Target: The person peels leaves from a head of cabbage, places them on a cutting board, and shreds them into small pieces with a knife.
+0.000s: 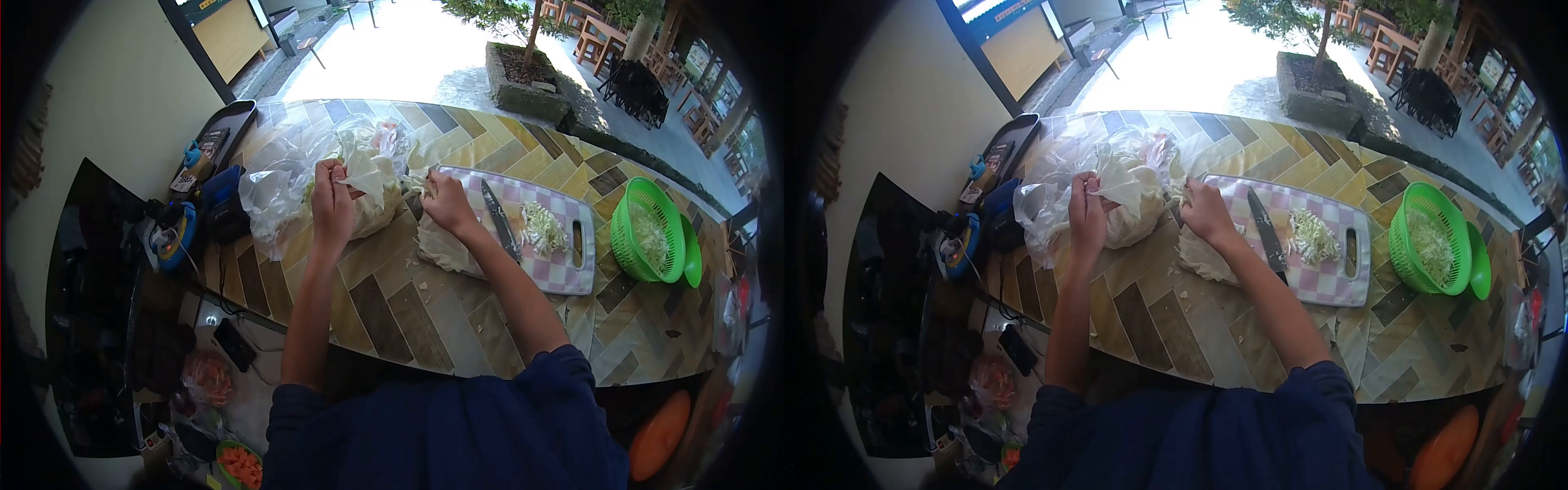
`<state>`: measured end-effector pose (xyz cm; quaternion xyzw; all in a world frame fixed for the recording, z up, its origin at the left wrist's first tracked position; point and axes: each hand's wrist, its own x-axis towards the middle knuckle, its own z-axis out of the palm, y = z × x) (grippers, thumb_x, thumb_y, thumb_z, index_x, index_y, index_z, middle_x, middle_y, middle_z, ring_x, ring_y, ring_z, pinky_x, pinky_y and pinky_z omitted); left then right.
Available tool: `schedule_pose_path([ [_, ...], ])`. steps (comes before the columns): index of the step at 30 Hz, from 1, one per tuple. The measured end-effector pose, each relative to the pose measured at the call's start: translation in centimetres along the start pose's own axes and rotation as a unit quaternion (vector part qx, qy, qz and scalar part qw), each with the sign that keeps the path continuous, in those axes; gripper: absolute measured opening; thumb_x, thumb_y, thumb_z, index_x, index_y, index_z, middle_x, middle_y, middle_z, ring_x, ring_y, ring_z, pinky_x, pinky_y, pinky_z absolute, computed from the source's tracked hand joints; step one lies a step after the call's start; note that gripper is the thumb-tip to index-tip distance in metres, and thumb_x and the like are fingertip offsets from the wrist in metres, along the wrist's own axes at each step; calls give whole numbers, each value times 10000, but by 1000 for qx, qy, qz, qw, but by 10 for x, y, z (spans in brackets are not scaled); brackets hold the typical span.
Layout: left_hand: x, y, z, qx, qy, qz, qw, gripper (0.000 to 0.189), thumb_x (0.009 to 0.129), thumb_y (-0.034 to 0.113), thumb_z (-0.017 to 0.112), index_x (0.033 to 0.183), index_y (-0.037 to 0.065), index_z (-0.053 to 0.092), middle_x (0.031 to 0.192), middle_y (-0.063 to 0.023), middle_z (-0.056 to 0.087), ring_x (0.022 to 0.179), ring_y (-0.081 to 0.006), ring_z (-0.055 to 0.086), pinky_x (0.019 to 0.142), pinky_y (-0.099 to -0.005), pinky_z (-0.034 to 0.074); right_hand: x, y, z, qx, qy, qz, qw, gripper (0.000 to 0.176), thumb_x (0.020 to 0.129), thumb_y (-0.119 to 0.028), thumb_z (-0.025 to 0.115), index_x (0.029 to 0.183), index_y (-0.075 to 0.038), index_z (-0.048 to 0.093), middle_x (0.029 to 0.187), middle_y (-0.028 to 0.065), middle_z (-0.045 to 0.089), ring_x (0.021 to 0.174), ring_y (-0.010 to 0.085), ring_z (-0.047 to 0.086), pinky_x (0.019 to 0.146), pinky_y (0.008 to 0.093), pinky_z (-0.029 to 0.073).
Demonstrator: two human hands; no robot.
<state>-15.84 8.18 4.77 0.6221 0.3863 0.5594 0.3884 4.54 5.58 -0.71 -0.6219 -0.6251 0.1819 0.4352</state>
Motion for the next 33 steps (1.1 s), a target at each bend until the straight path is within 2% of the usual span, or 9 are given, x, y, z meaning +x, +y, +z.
schedule_pose_path([
  [5,-3,17,9,168,-55,117,977,180,1021,163,415,999,2,493,826,-140,615,742,-255,650,657,-388,557,0,14,-33,150,65,13,986,317,751,-157,688,996,42,652,833,189,687,772,268,676,717,362,506],
  [10,-16,36,31,386,-179,226,876,113,953,158,502,979,55,540,830,-168,646,820,-360,627,781,-434,484,-24,-3,-67,250,-42,116,960,337,769,-175,729,981,74,646,910,110,677,812,152,625,725,300,488],
  [13,-24,30,48,402,-164,295,851,113,924,162,531,880,58,539,795,-129,646,807,-317,633,827,-414,458,-36,5,-64,222,-95,136,961,360,768,-175,737,999,81,634,906,106,663,795,146,613,721,285,479],
  [17,-28,40,47,416,-143,254,861,117,896,157,546,857,47,538,791,-132,648,791,-317,638,788,-423,471,-46,12,-62,209,-224,94,947,310,760,-198,745,939,38,652,847,83,654,776,112,585,708,292,472],
  [21,-32,67,36,467,-109,203,854,149,877,181,550,838,37,550,777,-140,655,761,-322,643,735,-431,482,-45,0,-52,-15,-165,-1,986,359,737,-247,750,931,41,657,813,164,666,831,298,659,776,389,498],
  [22,-32,73,34,482,-101,191,849,160,874,190,552,831,36,555,773,-142,657,754,-324,645,720,-434,484,-46,0,-47,-48,-152,-9,987,425,740,-292,759,993,30,642,912,188,645,888,383,639,819,439,502],
  [25,-41,82,32,520,-110,152,833,173,861,202,556,810,37,567,770,-143,661,746,-327,650,704,-438,489,-51,-2,-40,-185,-71,-30,980,571,740,-324,776,1176,-9,584,1140,197,585,1034,352,599,874,411,495],
  [28,-48,75,33,525,-133,118,832,164,846,200,567,811,40,569,779,-141,663,746,-325,654,699,-445,492,-58,-18,-47,-194,-9,-60,979,607,755,-304,768,1234,-19,527,1209,170,508,1059,345,588,846,439,511],
  [33,-55,44,47,489,-134,150,849,166,848,198,558,819,35,559,784,-144,662,745,-324,652,685,-446,494,-61,-19,-45,-169,-42,-65,983,574,798,-148,675,1343,-118,497,1253,175,477,1088,347,565,861,429,499],
])
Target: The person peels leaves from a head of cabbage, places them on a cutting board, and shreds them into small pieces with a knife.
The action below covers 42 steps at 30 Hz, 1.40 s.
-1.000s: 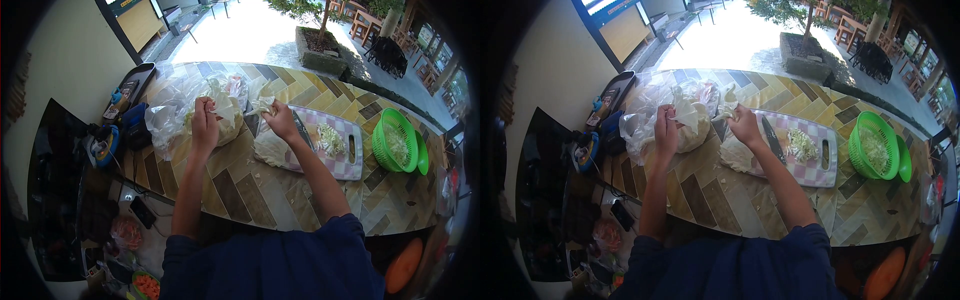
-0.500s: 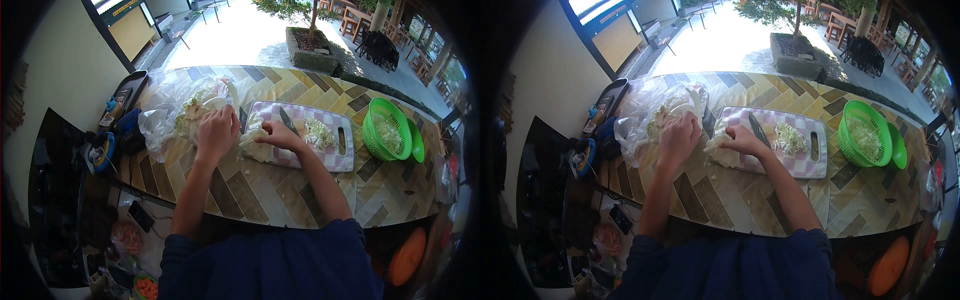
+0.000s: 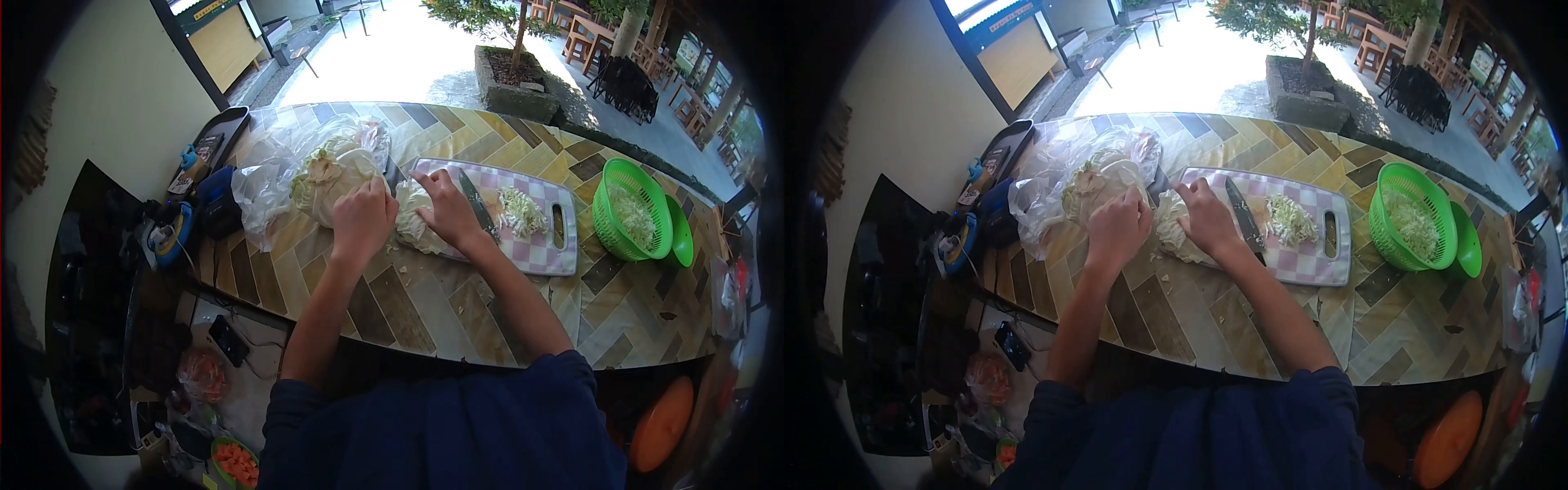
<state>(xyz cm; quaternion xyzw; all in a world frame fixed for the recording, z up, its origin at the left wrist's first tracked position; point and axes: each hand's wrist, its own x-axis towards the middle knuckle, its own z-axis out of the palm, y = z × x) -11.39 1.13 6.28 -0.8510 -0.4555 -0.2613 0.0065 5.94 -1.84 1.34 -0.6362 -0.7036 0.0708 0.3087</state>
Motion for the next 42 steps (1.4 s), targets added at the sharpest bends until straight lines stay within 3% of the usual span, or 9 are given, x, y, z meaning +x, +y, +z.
schedule_pose_path([
  [4,-2,1,-2,-22,17,-11,1000,177,857,199,547,805,30,557,774,-153,654,747,-331,647,682,-449,492,4,9,12,-98,38,-106,989,579,812,-85,593,1375,-186,506,1316,192,443,1185,332,501,886,443,480],
  [11,-8,2,-27,-2,21,-21,1000,177,862,196,542,805,30,566,764,-159,647,748,-328,647,685,-456,487,32,14,42,-18,-75,21,997,341,814,-159,626,1149,-101,648,1236,135,537,1201,304,501,975,453,417],
  [17,-7,3,-19,13,-28,-2,1000,160,866,192,541,825,41,572,790,-139,655,770,-317,652,686,-432,484,37,20,18,145,8,3,989,194,788,-144,707,932,-22,664,938,86,673,886,232,647,832,366,501],
  [22,8,-1,33,58,-20,30,998,178,909,214,541,864,45,575,882,-139,654,823,-343,641,663,-460,470,15,31,-13,453,38,104,885,108,840,-52,678,906,20,632,886,86,675,757,114,655,675,255,531],
  [25,17,12,35,-48,34,60,996,174,906,226,570,937,56,593,938,-128,659,868,-310,647,769,-444,470,-8,35,-28,503,95,137,848,133,862,-10,649,969,20,576,907,85,661,804,130,651,724,262,556],
  [28,21,29,38,-281,-15,51,958,276,897,287,622,1021,43,603,976,-139,658,929,-331,636,804,-451,471,-18,35,-31,572,111,155,798,146,861,-11,649,976,13,563,935,84,646,846,136,647,727,274,565],
  [34,12,28,43,-222,-169,90,956,373,824,323,721,1052,43,626,1019,-153,651,955,-352,627,835,-454,472,-20,33,-27,551,153,181,801,157,862,-15,650,986,6,557,954,72,619,855,135,634,719,279,572],
  [37,14,18,40,-230,-147,37,961,354,820,287,723,1077,57,638,1081,-126,639,1016,-329,610,873,-444,458,-17,40,-30,566,181,174,785,146,867,-22,664,975,-40,568,931,40,630,830,114,632,740,286,575],
  [42,20,8,29,-9,8,47,999,336,842,242,697,1125,69,642,1183,-100,609,1146,-282,553,934,-387,428,-30,33,-44,606,134,190,761,155,857,-45,695,959,-60,581,884,26,665,798,93,634,691,247,543],
])
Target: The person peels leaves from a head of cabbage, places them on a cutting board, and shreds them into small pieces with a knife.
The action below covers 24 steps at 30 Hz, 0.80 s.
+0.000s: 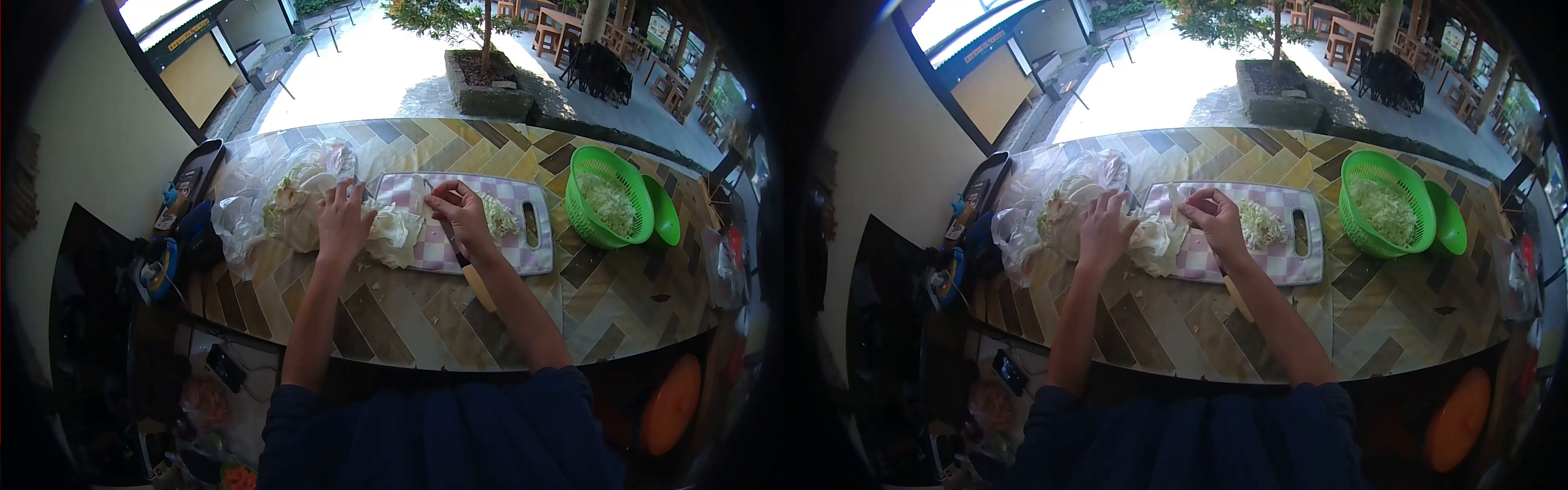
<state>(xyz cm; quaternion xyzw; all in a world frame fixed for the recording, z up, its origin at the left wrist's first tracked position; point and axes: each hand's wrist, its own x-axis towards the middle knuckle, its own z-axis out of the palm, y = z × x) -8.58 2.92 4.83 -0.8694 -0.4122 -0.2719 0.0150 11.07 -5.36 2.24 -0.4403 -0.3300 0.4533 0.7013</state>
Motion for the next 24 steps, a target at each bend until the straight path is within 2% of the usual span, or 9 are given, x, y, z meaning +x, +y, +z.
schedule_pose_path([
  [2,2,8,1,10,104,39,994,305,856,231,692,1100,53,651,1135,-114,637,1097,-290,589,920,-385,447,-5,-2,-2,-11,-7,2,1000,159,848,-54,707,952,-57,586,868,30,676,789,91,632,679,238,523],
  [5,0,33,2,-341,-14,1,940,238,885,199,684,1028,11,656,998,-120,681,968,-255,660,858,-354,492,-17,-4,-4,-21,-24,-3,999,167,838,-71,718,945,-42,593,861,42,686,784,93,626,679,237,501],
  [10,-8,58,19,-506,-96,-46,856,188,918,140,663,968,-39,636,896,-65,685,870,-113,659,802,-265,509,-37,-11,-15,-86,-43,-48,994,172,856,-97,707,968,-27,597,891,49,687,807,83,619,719,263,504],
  [11,-9,58,22,-515,-107,-58,848,182,925,136,655,975,-37,637,906,-54,683,863,-102,651,799,-260,509,-44,-14,-19,-158,-32,-69,984,221,854,-115,703,1009,-14,582,945,83,657,835,140,633,724,303,511],
  [14,-14,53,30,-576,-100,-100,806,196,947,150,631,1025,-30,643,939,-21,672,844,-71,620,784,-245,507,-78,-29,-29,-498,-21,-111,860,327,845,-171,709,1085,-11,556,1034,131,596,903,246,644,759,366,521],
  [15,-15,52,32,-601,-91,-115,786,207,955,159,623,1046,-26,645,952,-9,667,838,-61,610,778,-240,507,-85,-15,-41,-577,-16,-113,809,447,824,-242,716,1159,-16,525,1105,173,532,983,344,622,798,423,530],
  [18,-19,60,24,-614,-96,-147,770,260,976,180,593,1136,-20,637,994,-2,656,850,-51,599,774,-229,504,-104,-9,-37,-674,-47,10,737,563,828,-312,694,1250,-3,486,1138,183,550,1048,368,602,840,442,518],
  [22,-32,68,25,-631,-91,-165,753,304,987,183,574,1207,-24,609,1016,-19,652,868,-57,599,777,-236,508,-99,7,-42,-704,-71,8,707,577,862,-201,599,1368,-11,397,1195,201,524,988,384,622,830,462,534],
  [24,-39,68,24,-638,-93,-169,746,310,990,170,564,1226,-28,596,1024,-28,652,876,-62,601,779,-237,510,-98,10,-51,-669,-44,-25,741,568,859,-157,562,1376,13,399,1190,225,547,948,402,629,828,462,522],
])
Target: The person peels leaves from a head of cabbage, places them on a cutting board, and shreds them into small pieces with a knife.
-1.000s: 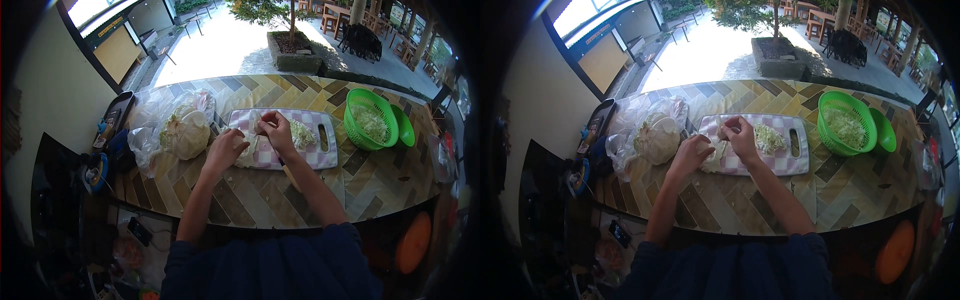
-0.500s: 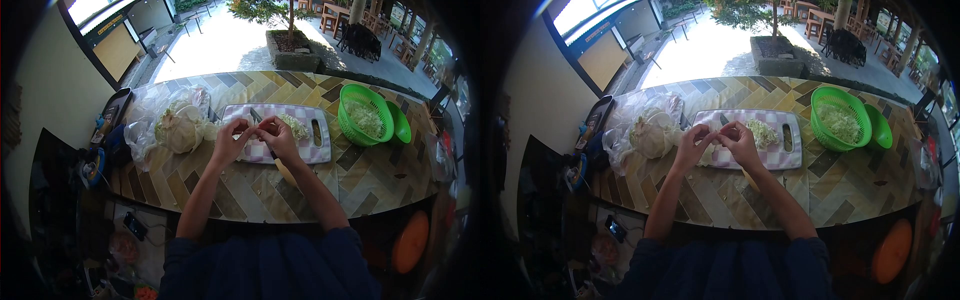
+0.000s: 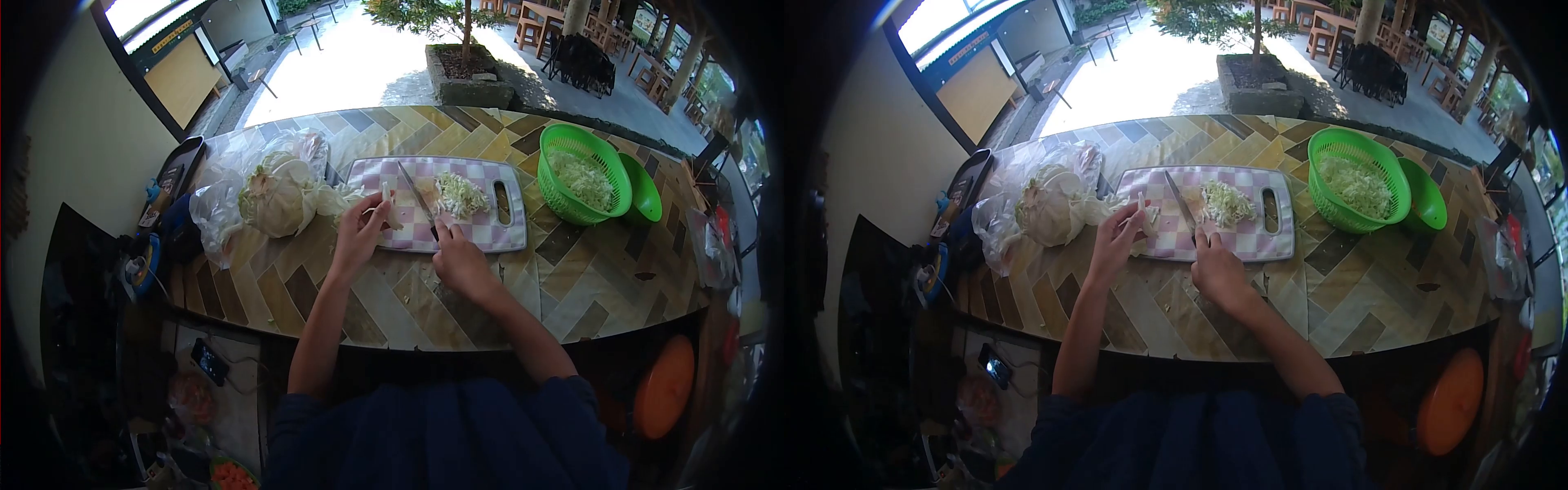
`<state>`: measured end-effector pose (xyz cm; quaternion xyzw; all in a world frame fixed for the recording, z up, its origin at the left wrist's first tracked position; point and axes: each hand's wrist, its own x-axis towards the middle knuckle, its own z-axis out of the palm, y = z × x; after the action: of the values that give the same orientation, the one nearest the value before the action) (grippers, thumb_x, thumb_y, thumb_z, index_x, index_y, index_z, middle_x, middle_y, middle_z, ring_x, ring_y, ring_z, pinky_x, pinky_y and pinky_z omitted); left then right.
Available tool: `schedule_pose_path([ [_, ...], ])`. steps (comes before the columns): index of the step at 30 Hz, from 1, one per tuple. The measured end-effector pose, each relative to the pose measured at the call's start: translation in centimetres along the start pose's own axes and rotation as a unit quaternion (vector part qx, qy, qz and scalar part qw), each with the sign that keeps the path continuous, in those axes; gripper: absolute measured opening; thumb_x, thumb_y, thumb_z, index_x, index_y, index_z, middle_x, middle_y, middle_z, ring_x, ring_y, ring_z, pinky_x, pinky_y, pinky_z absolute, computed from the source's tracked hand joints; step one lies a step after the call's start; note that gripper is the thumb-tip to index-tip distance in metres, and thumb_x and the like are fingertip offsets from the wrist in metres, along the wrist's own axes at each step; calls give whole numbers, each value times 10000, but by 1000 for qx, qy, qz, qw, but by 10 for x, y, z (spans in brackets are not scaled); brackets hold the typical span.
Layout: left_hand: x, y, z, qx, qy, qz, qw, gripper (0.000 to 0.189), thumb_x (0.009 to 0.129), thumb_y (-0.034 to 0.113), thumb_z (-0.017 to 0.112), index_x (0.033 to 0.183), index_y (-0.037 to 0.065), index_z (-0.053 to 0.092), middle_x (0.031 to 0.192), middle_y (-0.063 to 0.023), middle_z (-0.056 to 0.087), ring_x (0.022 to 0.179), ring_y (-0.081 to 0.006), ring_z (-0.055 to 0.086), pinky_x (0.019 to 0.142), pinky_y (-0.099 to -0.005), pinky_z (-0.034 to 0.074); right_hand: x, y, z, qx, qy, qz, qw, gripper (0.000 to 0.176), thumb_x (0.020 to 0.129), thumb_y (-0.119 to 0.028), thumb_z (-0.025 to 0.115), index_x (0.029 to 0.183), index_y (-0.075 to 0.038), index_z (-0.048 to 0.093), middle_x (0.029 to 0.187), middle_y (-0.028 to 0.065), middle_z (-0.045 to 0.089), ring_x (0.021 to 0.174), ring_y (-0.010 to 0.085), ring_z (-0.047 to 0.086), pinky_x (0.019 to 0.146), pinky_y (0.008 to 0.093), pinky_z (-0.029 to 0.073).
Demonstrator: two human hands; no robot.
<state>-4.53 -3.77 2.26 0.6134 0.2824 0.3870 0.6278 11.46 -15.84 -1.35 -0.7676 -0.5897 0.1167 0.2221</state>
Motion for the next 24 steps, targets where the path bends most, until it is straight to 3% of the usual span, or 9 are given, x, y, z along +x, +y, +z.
schedule_pose_path([
  [4,-9,-4,-5,-41,-7,4,999,319,967,143,598,1230,-37,575,1025,-36,655,885,-78,614,786,-246,518,-5,17,-23,221,2,5,975,491,874,-130,523,1322,54,442,1079,260,617,898,432,631,818,445,494],
  [5,-9,-8,-6,-44,-9,0,999,324,960,135,608,1232,-37,569,1029,-41,656,890,-83,619,789,-247,520,-10,20,-25,267,27,21,963,435,898,-149,517,1280,51,463,955,254,646,870,421,629,786,443,480],
  [11,12,-6,22,-43,-56,-36,997,356,932,123,644,1241,-26,549,1056,-75,662,917,-100,632,763,-251,546,-42,19,-48,416,14,135,899,384,920,-134,541,1268,1,451,767,123,570,648,190,568,627,365,489],
  [13,30,-15,33,-4,-59,-30,998,380,894,147,692,1217,-10,569,990,-89,694,917,-130,660,717,-272,551,-47,20,-47,426,40,124,896,383,923,-127,541,1275,-13,441,737,84,534,604,133,529,540,325,467],
  [16,48,-23,37,379,-41,35,924,369,845,164,729,1150,1,602,899,-112,711,880,-200,690,689,-316,541,-54,26,-35,411,59,77,906,396,942,-92,523,1312,-25,399,788,63,507,527,79,485,436,266,415],
  [17,48,-27,37,429,-20,53,902,323,818,166,735,1073,4,624,840,-126,706,829,-263,692,668,-361,528,-56,29,-31,400,61,57,913,404,950,-77,514,1328,-27,381,821,62,502,500,66,472,406,247,395],
  [20,51,-38,34,506,21,95,857,273,832,157,716,1034,-5,629,850,-141,704,774,-277,688,672,-373,529,-67,13,-46,423,25,107,899,400,945,-68,512,1324,-35,386,837,72,527,498,64,483,405,245,398],
  [23,58,-44,27,380,-24,59,923,273,846,146,716,1052,-14,636,903,-159,707,795,-236,698,702,-340,543,-63,18,-30,376,25,85,923,400,942,-70,515,1323,-45,396,856,76,548,493,67,485,408,246,404],
  [24,60,-43,26,365,-39,64,928,270,852,146,711,1050,-20,634,910,-159,707,797,-231,697,704,-336,545,-60,17,-26,373,43,84,923,389,923,-75,531,1294,-35,420,837,95,549,560,115,511,498,278,422],
])
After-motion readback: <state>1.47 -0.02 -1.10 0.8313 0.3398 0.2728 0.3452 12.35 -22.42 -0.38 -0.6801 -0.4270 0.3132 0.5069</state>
